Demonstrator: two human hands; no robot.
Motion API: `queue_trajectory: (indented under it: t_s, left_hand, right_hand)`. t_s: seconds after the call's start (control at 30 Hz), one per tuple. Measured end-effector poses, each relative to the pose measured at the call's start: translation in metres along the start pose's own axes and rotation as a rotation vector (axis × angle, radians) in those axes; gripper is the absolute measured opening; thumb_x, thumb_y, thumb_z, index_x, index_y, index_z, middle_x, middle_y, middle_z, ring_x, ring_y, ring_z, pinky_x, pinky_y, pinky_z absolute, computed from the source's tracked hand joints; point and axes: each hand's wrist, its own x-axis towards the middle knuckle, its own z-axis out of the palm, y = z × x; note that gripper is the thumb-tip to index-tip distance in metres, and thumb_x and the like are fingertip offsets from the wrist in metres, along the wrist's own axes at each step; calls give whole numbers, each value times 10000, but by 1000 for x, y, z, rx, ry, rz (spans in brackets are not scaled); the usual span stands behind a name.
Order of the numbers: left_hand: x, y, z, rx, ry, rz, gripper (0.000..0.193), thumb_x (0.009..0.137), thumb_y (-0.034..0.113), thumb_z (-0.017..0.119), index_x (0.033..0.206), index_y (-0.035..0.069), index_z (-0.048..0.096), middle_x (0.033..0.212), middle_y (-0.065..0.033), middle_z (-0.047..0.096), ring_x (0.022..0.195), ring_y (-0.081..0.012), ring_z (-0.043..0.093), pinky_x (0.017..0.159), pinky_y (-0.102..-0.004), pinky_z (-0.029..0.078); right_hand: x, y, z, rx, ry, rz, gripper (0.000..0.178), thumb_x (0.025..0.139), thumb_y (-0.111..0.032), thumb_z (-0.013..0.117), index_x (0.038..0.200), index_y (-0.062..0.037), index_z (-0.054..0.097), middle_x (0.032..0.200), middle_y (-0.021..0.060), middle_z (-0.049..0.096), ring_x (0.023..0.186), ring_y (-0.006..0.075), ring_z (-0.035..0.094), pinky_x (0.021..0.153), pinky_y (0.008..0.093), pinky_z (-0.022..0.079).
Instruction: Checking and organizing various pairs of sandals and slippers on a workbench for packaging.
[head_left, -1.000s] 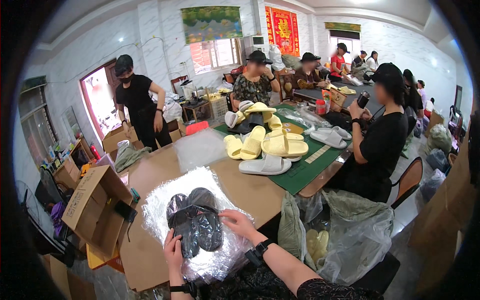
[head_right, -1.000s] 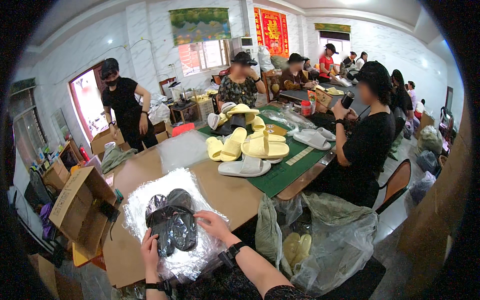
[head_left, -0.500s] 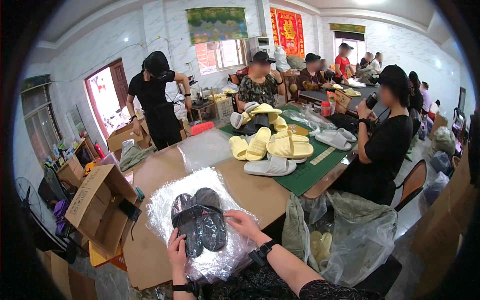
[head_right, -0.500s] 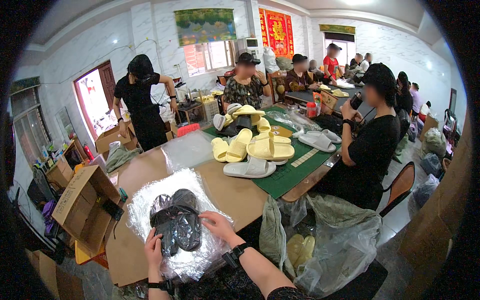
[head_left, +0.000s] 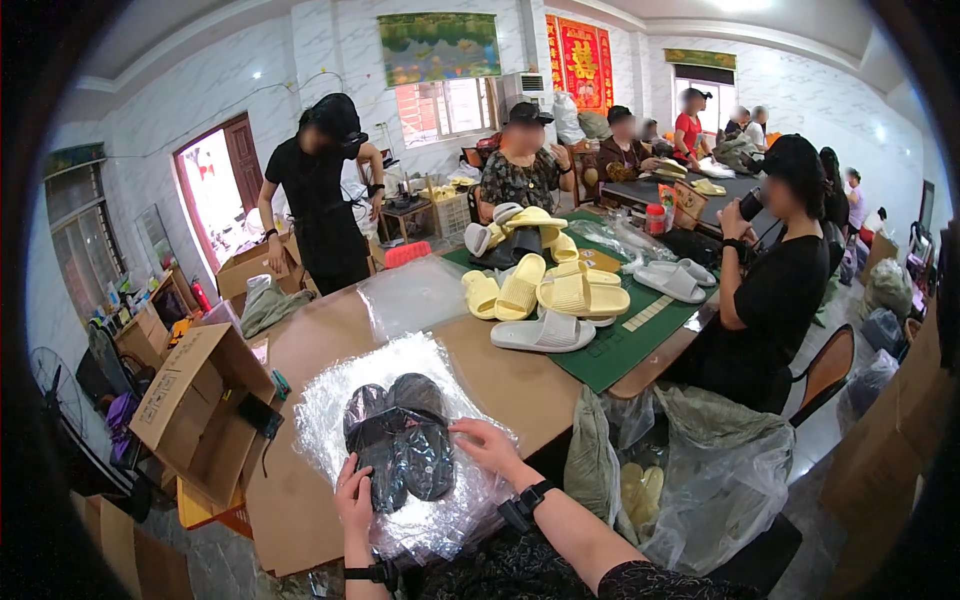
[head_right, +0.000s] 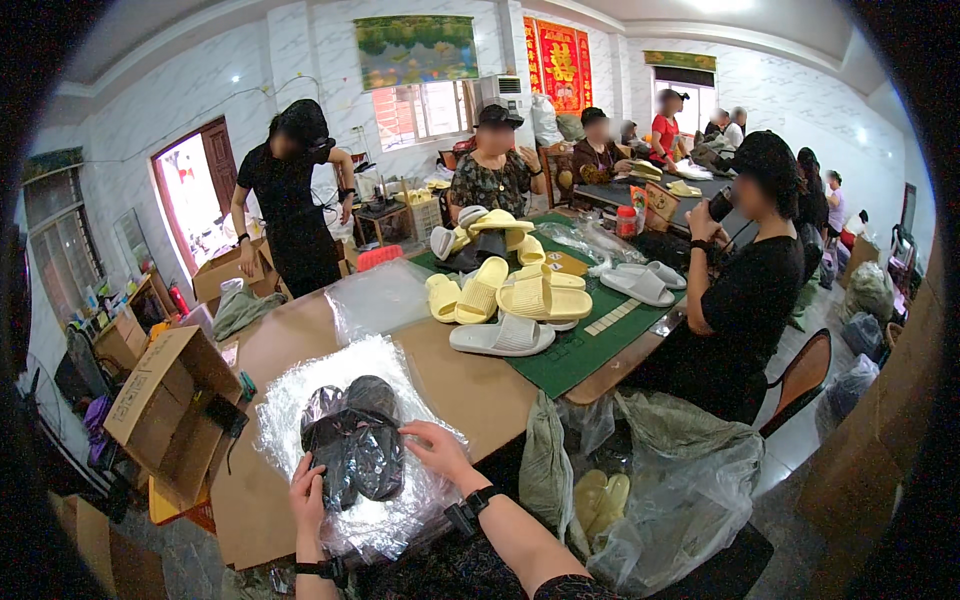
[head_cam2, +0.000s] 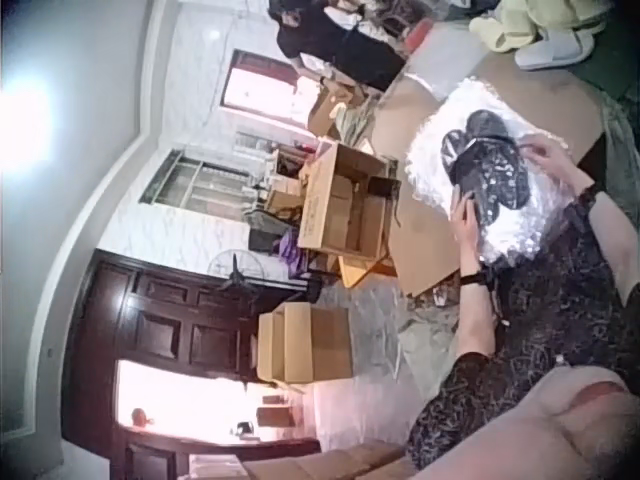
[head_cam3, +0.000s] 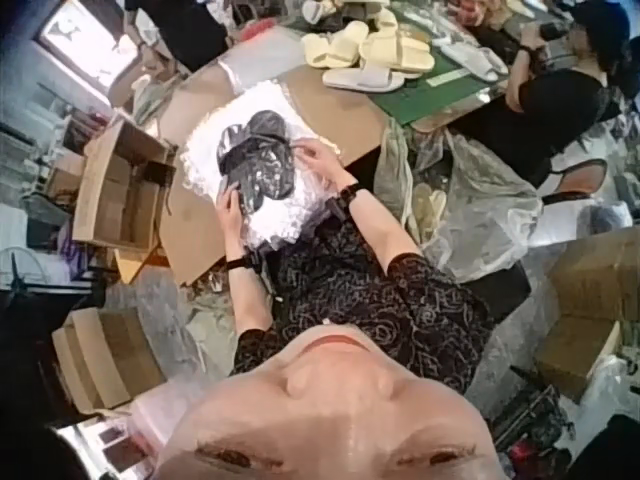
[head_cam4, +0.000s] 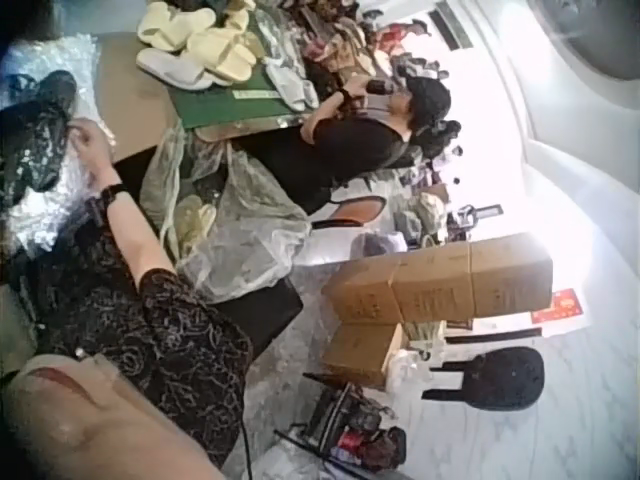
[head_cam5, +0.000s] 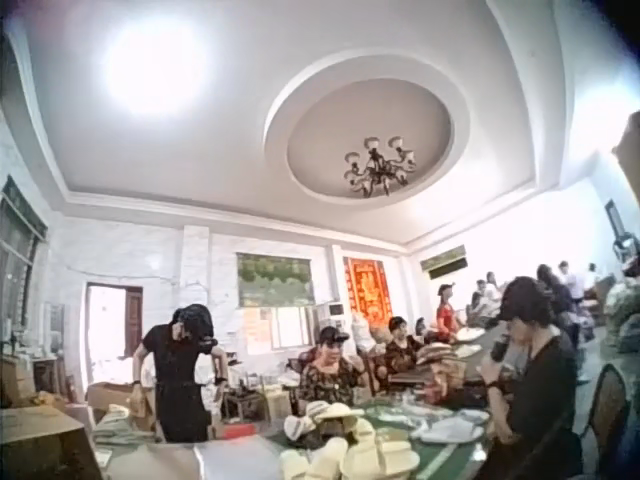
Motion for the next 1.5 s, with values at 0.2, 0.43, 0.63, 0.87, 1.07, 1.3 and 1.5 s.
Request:
queue_trajectory:
  t_s: [0.2, 0.43, 0.63, 0.87, 1.07, 1.3, 1.5]
  left_hand:
    - [1, -3, -1, 12, 24, 32, 217, 903, 34, 588, 1060, 27, 738, 1405, -178, 569, 1364, -326, 472, 1132, -400, 359]
    - [0, -6, 0, 8, 25, 31, 228, 899, 38, 589, 1068, 26, 741, 1401, -186, 571, 1369, -344, 464, 1134, -415, 353]
    - [0, -7, -1, 1, 25, 26, 226, 900, 39, 588, 1065, 22, 741, 1401, -189, 570, 1371, -342, 462, 1134, -412, 352]
    - [-1, -5, -1, 9, 19, 26, 223, 904, 49, 587, 1067, 15, 735, 1403, -193, 567, 1363, -336, 472, 1134, -407, 351]
    - [0, -4, -1, 3, 22, 31, 222, 903, 48, 589, 1067, 17, 735, 1398, -187, 573, 1360, -337, 475, 1134, -407, 352]
    - [1, -4, -1, 10, -3, 46, 224, 930, 50, 572, 1086, -15, 720, 1427, -190, 544, 1364, -313, 474, 1127, -392, 357]
    - [0, -6, -3, 9, -3, 37, 225, 925, 51, 579, 1087, -10, 723, 1427, -179, 548, 1363, -306, 477, 1126, -383, 359]
  right_hand:
    - [2, -4, 0, 55, -19, -3, 305, 915, -190, 666, 1211, -121, 689, 1272, 132, 646, 1242, 287, 565, 1062, 384, 431]
    - [0, -3, 2, 54, -1, 6, 300, 913, -187, 673, 1206, -119, 686, 1268, 130, 644, 1226, 289, 576, 1043, 375, 445]
    - [-1, -2, 3, 33, 16, -5, 285, 916, -188, 671, 1195, -131, 688, 1272, 133, 639, 1208, 297, 587, 1018, 375, 468]
    - [-1, -2, 1, 31, -22, 14, 293, 914, -173, 670, 1204, -138, 685, 1283, 126, 635, 1215, 290, 584, 1000, 369, 481]
    - [1, -3, 0, 12, 12, -23, 293, 908, -175, 681, 1196, -126, 687, 1280, 123, 639, 1212, 283, 589, 1013, 365, 472]
    - [1, 3, 3, 43, 20, -2, 293, 895, -165, 693, 1183, -110, 690, 1271, 122, 644, 1211, 282, 589, 1020, 359, 465]
    - [0, -5, 2, 52, 6, 10, 287, 897, -153, 684, 1179, -100, 687, 1263, 126, 643, 1207, 285, 587, 1033, 358, 452]
